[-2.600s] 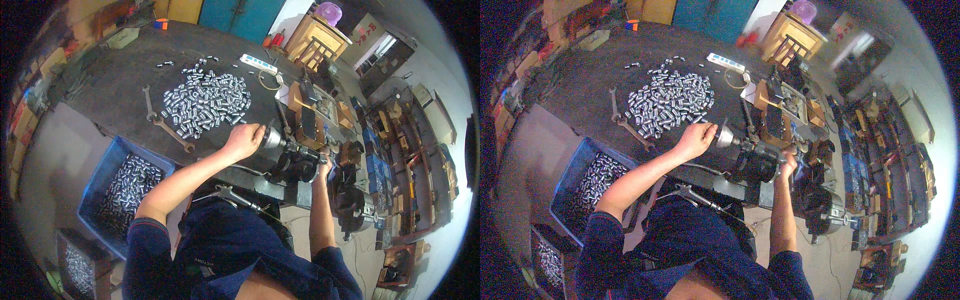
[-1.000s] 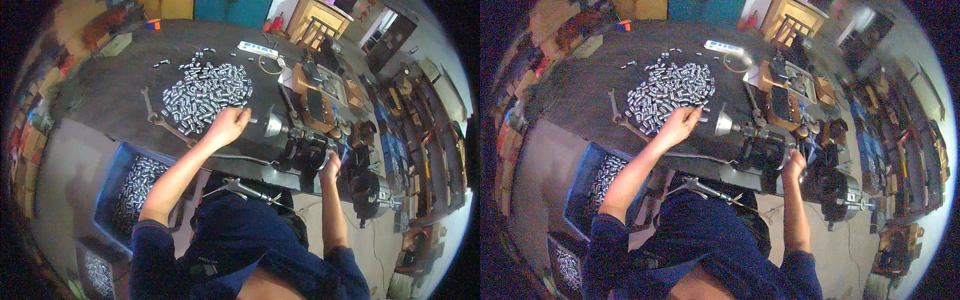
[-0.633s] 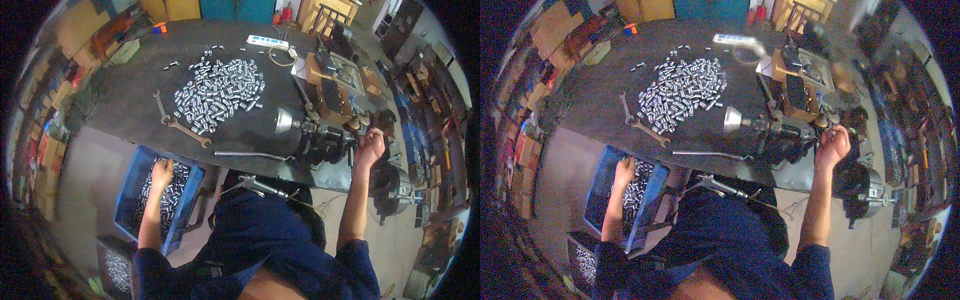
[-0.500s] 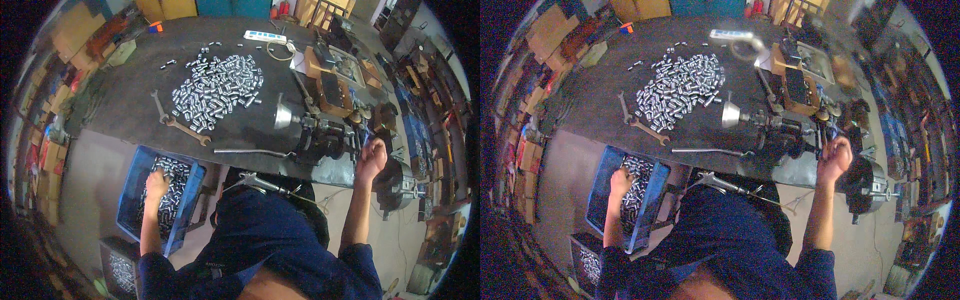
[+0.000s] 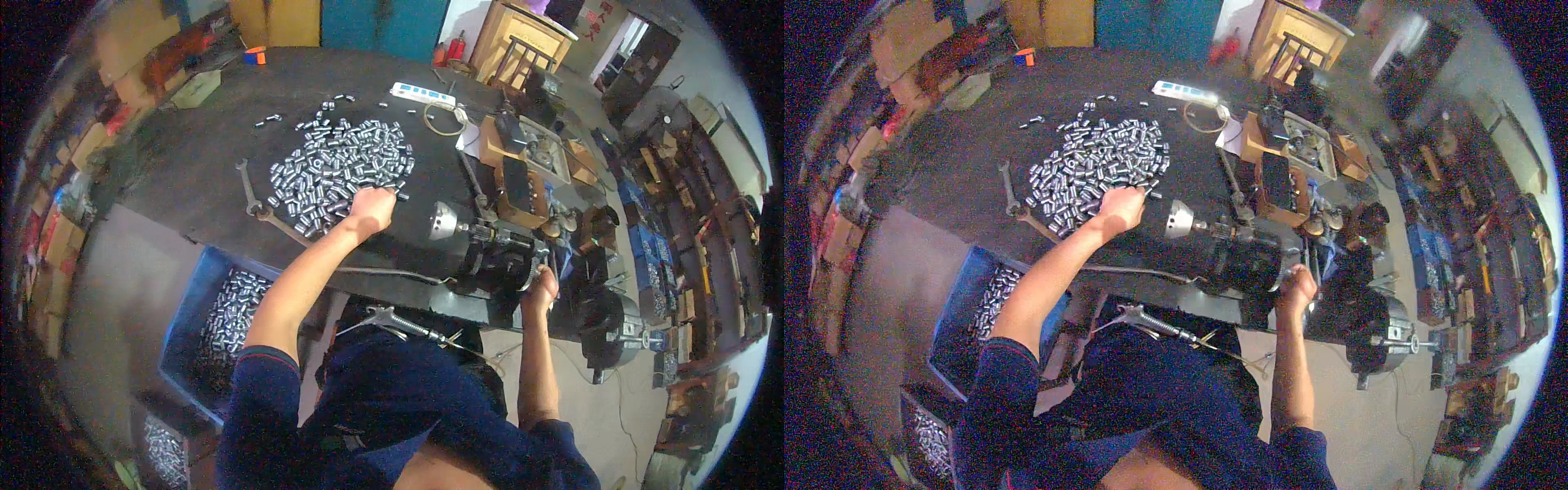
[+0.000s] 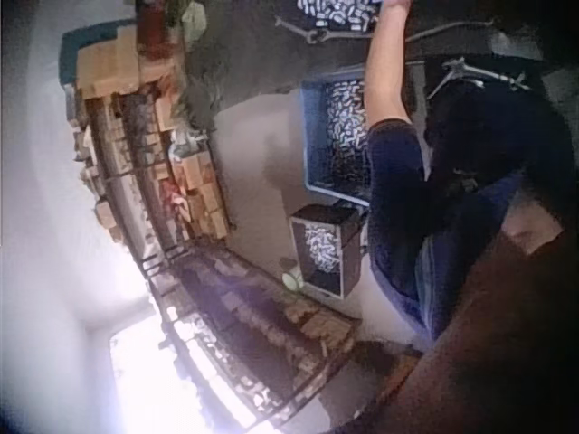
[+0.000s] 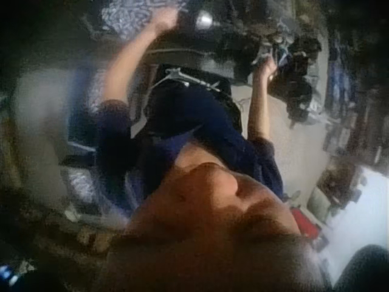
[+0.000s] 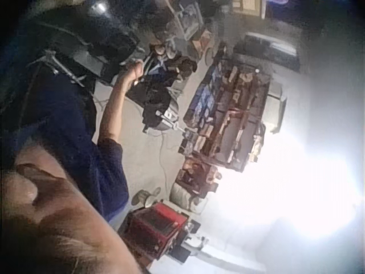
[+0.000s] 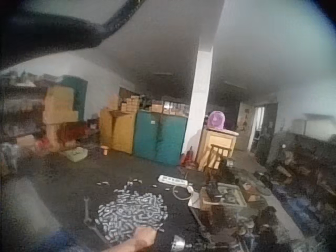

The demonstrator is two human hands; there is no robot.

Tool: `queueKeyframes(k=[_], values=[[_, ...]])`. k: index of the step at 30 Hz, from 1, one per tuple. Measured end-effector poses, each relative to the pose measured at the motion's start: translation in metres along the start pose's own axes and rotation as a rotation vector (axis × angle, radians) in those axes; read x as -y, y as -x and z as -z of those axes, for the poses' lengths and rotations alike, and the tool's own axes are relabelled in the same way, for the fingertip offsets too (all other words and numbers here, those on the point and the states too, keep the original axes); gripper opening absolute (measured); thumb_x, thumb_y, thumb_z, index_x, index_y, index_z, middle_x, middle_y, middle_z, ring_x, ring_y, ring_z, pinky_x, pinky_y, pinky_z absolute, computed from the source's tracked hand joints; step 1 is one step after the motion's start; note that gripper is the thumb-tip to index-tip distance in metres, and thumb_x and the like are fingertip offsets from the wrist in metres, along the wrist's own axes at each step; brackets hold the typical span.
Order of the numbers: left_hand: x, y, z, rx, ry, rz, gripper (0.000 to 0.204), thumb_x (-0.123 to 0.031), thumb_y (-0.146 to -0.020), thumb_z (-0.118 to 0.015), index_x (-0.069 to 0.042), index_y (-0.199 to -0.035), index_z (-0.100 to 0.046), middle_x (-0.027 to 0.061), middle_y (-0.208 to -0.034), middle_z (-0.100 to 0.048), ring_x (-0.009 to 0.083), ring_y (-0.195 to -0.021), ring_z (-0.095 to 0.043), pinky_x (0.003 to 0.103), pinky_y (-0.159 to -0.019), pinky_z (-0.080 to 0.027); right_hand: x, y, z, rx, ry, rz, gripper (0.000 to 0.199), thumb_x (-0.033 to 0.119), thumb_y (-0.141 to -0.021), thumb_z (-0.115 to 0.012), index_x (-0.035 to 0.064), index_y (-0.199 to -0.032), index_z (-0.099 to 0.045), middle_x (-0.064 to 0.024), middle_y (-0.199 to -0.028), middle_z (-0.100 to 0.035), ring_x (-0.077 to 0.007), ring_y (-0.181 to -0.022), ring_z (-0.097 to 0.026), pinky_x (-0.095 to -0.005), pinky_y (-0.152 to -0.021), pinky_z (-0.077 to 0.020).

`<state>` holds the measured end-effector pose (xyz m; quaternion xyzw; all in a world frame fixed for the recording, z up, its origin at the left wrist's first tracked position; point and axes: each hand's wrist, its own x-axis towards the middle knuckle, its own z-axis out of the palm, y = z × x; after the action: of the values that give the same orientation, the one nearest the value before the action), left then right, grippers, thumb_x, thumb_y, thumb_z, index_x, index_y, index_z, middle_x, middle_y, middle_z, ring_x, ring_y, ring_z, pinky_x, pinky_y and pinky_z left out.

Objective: The person repeatedly picks small cylindrical metal parts from a pile on the table, places them into a bench-mounted press, and operates the lever to process each part. Processed parts are dropped into a blue bin below. The person occasionally uses a wrench to adjust the press mechanism.

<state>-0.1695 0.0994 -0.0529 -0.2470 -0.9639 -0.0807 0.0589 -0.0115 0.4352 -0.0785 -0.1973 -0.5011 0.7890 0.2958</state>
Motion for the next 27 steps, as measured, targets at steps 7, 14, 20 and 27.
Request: queueKeyframes(k=[7, 14, 20, 27], values=[[-0.005, 0.021, 0.006, -0.097, 0.111, -0.029, 0.017, -0.016, -0.076, -0.053, -0.004, -0.088, -0.056, 0.0149, -0.078, -0.060, 0.0295, -0.069, -0.060, 0.042, -0.059, -0.046, 0.012, 0.016, 0.000, 0.047, 0.046, 0.025, 0.015, 0.014, -0.080, -0.046, 0.0059, -0.067, -0.049, 0.0024, -0.052, -0.039, -0.0057, -0.039, -0.032, -0.0183, -0.034, -0.0222], [-0.026, 0.052, 0.068, -0.018, 1.607, -0.040, 0.017, -0.003, -0.076, -0.057, 0.005, -0.091, -0.054, 0.0076, -0.068, -0.057, 0.0131, -0.054, -0.055, 0.023, -0.049, -0.046, 0.015, 0.016, 0.004, 0.046, 0.039, -0.023, 0.016, 0.014, -0.081, -0.043, 0.0061, -0.067, -0.049, 0.0030, -0.052, -0.039, -0.0052, -0.039, -0.031, -0.0184, -0.034, -0.0220], [-0.044, 0.054, 0.070, -0.036, 1.643, -0.082, 0.014, -0.004, -0.077, -0.057, 0.006, -0.088, -0.055, 0.0098, -0.067, -0.059, 0.0154, -0.054, -0.058, 0.024, -0.053, -0.046, 0.015, 0.013, 0.005, 0.045, 0.034, -0.069, 0.019, 0.016, -0.082, -0.043, 0.0072, -0.066, -0.046, 0.0028, -0.054, -0.036, -0.0059, -0.041, -0.029, -0.0199, -0.036, -0.0213], [-0.043, 0.051, 0.071, -0.060, 1.624, -0.163, 0.012, -0.001, -0.077, -0.056, 0.007, -0.086, -0.054, 0.0102, -0.068, -0.059, 0.0151, -0.055, -0.058, 0.024, -0.052, -0.046, 0.019, 0.026, 0.016, 0.053, -0.019, 0.005, 0.016, 0.016, -0.083, -0.045, 0.0065, -0.070, -0.047, 0.0041, -0.055, -0.035, -0.0049, -0.043, -0.028, -0.0190, -0.038, -0.0206]])
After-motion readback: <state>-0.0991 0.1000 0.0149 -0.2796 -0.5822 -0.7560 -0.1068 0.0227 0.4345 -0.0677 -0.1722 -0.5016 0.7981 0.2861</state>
